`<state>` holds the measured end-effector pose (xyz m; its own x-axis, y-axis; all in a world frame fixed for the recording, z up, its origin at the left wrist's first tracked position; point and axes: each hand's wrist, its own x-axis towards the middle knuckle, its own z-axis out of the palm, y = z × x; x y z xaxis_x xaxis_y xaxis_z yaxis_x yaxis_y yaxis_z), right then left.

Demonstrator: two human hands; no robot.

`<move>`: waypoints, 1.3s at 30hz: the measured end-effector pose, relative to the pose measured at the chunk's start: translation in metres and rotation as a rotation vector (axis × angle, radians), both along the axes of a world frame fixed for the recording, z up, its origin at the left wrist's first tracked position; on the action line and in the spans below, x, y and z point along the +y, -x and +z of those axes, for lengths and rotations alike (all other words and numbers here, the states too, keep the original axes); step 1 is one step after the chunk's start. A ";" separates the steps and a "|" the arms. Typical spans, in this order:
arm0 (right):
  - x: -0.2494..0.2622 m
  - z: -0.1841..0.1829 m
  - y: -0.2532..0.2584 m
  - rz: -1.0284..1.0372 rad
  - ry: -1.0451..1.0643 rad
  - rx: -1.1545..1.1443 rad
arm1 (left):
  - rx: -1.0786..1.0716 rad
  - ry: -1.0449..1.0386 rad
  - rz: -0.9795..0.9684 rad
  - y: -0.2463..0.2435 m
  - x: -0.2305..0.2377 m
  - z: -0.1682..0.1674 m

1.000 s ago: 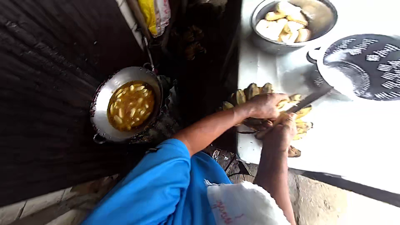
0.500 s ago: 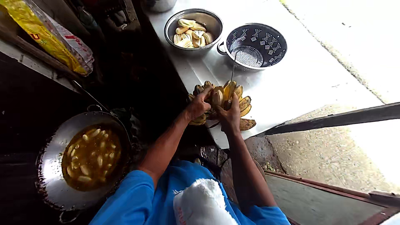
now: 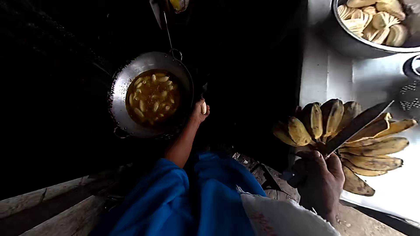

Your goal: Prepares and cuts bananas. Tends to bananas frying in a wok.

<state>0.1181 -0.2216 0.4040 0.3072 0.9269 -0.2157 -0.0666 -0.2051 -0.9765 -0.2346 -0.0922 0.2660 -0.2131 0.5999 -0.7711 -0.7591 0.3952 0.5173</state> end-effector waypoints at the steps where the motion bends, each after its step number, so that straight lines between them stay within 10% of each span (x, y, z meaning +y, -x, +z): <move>1: 0.000 -0.001 -0.002 -0.008 0.019 0.012 | 0.019 0.037 0.132 0.030 0.003 -0.014; 5: 0.002 0.001 -0.010 -0.046 0.008 0.086 | 0.129 0.008 0.590 0.106 0.010 -0.027; 9: 0.001 0.008 -0.021 -0.095 -0.047 0.145 | 0.257 -0.031 0.560 0.086 0.037 0.017; 19: 0.001 0.022 -0.058 -0.093 -0.056 -0.059 | 0.317 -0.793 -1.132 -0.265 0.060 0.190; 26: -0.003 0.004 -0.082 -0.088 0.145 -0.631 | 0.851 -0.560 -1.490 -0.354 0.094 0.155; 35: 0.008 0.023 -0.084 0.023 0.240 -1.173 | 0.655 -0.945 -1.350 -0.322 0.070 0.138; 39: 0.039 0.012 -0.086 -0.022 0.165 -0.887 | 0.691 -1.008 -1.309 -0.321 0.069 0.129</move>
<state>0.2036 -0.1828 0.4161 0.4417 0.8969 -0.0208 0.6913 -0.3551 -0.6293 0.0868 -0.0236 0.3955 0.6473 0.7619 -0.0232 0.1950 -0.1361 0.9713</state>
